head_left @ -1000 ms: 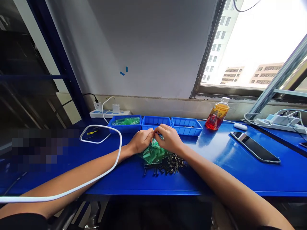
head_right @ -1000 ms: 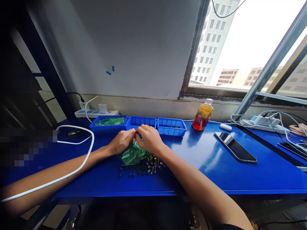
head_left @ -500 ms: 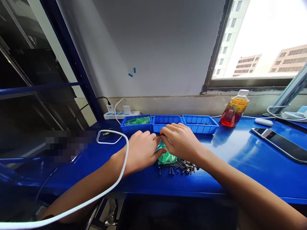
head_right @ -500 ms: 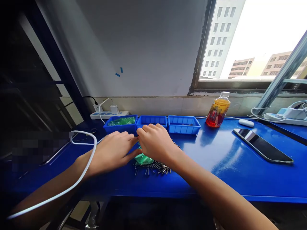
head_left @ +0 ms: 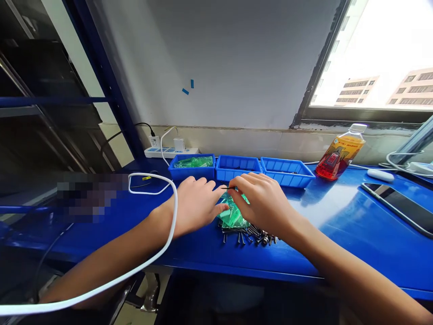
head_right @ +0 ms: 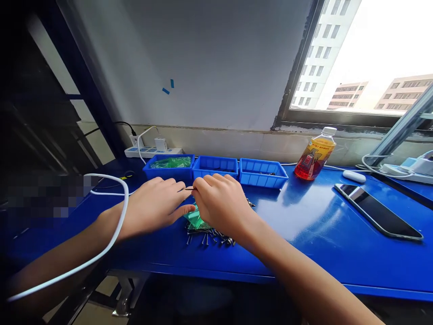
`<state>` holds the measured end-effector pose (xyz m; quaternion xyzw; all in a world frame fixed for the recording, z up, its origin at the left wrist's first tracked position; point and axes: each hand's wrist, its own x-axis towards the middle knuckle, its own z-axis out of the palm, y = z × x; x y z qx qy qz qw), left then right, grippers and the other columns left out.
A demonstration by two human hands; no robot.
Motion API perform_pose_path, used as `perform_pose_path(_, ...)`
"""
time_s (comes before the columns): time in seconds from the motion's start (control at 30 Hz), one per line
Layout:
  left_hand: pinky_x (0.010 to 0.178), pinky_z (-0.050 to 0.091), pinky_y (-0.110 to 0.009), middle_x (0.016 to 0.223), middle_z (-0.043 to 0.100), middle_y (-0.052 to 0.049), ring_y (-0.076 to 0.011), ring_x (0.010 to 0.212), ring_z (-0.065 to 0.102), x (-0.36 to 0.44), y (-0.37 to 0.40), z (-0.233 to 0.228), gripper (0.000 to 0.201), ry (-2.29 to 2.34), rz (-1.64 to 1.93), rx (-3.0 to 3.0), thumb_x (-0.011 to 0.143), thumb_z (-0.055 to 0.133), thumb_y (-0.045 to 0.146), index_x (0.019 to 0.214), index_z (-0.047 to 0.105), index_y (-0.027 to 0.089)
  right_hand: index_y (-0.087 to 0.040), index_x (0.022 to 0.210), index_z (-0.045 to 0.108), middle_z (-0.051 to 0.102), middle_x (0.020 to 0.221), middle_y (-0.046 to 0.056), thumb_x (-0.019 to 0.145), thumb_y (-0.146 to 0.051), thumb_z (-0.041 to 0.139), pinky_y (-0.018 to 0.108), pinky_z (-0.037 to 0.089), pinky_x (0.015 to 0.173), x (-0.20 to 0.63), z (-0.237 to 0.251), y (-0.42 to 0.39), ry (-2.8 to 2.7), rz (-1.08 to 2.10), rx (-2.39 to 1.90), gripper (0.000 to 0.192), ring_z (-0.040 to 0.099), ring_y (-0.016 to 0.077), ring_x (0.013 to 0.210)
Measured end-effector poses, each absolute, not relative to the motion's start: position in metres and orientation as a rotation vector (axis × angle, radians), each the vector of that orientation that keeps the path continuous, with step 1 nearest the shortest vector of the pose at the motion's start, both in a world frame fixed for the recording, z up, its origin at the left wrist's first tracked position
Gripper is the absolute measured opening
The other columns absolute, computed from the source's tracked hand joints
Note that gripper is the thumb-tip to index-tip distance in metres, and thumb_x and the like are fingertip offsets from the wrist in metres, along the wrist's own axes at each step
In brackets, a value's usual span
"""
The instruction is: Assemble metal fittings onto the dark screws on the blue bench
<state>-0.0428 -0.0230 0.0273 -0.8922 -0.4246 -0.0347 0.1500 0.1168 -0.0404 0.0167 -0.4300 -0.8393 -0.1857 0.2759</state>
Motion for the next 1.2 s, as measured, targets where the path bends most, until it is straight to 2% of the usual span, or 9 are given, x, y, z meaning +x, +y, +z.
perform_pose_path(0.23,0.06,0.041,-0.03,0.073,0.066,-0.007,-0.0239,0.071,0.063,-0.032,-0.005,0.024,0.028,-1.208,-0.111,-2.683,0.084,0.047,0.04,0.078,0.064,0.019,-0.018,0.074,0.059,0.065,0.069,0.003,0.084,-0.022,0.047,0.026,0.031,0.056,0.119,0.005,-0.029,-2.249,-0.358,-1.349,0.016,0.057,0.0151,0.063)
perform_pose_path(0.43,0.057,0.039,-0.026,0.079,0.068,-0.002,-0.0199,0.073,0.063,-0.028,0.008,0.015,0.025,-1.308,-0.51,-2.688,0.085,0.043,0.034,0.1,0.06,0.022,-0.019,0.079,0.06,0.068,0.076,0.004,0.085,-0.022,0.043,0.025,0.025,0.051,0.128,0.005,-0.017,-2.194,-0.243,-1.586,0.019,0.059,0.0152,0.064)
perform_pose_path(0.57,0.058,0.039,-0.024,0.078,0.068,-0.001,-0.018,0.073,0.062,-0.026,0.011,0.009,0.023,-1.28,-0.657,-2.686,0.086,0.04,0.029,0.095,0.06,0.021,-0.019,0.082,0.06,0.068,0.08,0.003,0.088,-0.025,0.038,0.024,0.026,0.052,0.131,0.005,-0.016,-2.194,-0.174,-1.616,0.024,0.059,0.0145,0.068)
perform_pose_path(0.77,0.055,0.036,-0.024,0.074,0.067,-0.001,-0.0176,0.068,0.061,-0.025,0.02,0.005,0.028,-1.309,-0.793,-2.702,0.088,0.035,0.032,0.087,0.061,0.02,-0.019,0.105,0.053,0.067,0.08,0.003,0.085,-0.028,0.047,0.024,0.029,0.055,0.13,0.005,-0.016,-2.149,-0.157,-1.604,0.023,0.06,0.0159,0.071)
perform_pose_path(0.93,0.055,0.035,-0.023,0.067,0.064,-0.001,-0.0158,0.062,0.059,-0.02,0.027,-0.002,0.029,-1.308,-0.846,-2.819,0.088,0.035,0.031,0.081,0.06,0.019,-0.02,0.096,0.054,0.067,0.088,0.004,0.087,-0.02,0.04,0.025,0.03,0.056,0.133,0.007,-0.013,-2.123,-0.174,-1.641,0.017,0.061,0.0169,0.079)
perform_pose_path(1.07,0.055,0.037,-0.023,0.063,0.062,0.0,-0.014,0.058,0.057,-0.017,0.03,-0.008,0.028,-1.261,-0.934,-2.873,0.088,0.035,0.03,0.078,0.058,0.018,-0.019,0.098,0.054,0.067,0.09,0.005,0.087,-0.022,0.041,0.025,0.03,0.055,0.135,0.006,-0.01,-2.143,-0.153,-1.651,0.017,0.061,0.0181,0.08)
perform_pose_path(1.2,0.054,0.036,-0.022,0.06,0.06,0.0,-0.0134,0.055,0.055,-0.017,0.033,-0.012,0.027,-1.247,-0.955,-2.881,0.087,0.035,0.029,0.075,0.056,0.017,-0.019,0.091,0.057,0.067,0.09,0.005,0.087,-0.023,0.042,0.025,0.03,0.055,0.135,0.001,-0.007,-2.16,-0.134,-1.629,0.016,0.061,0.0174,0.079)
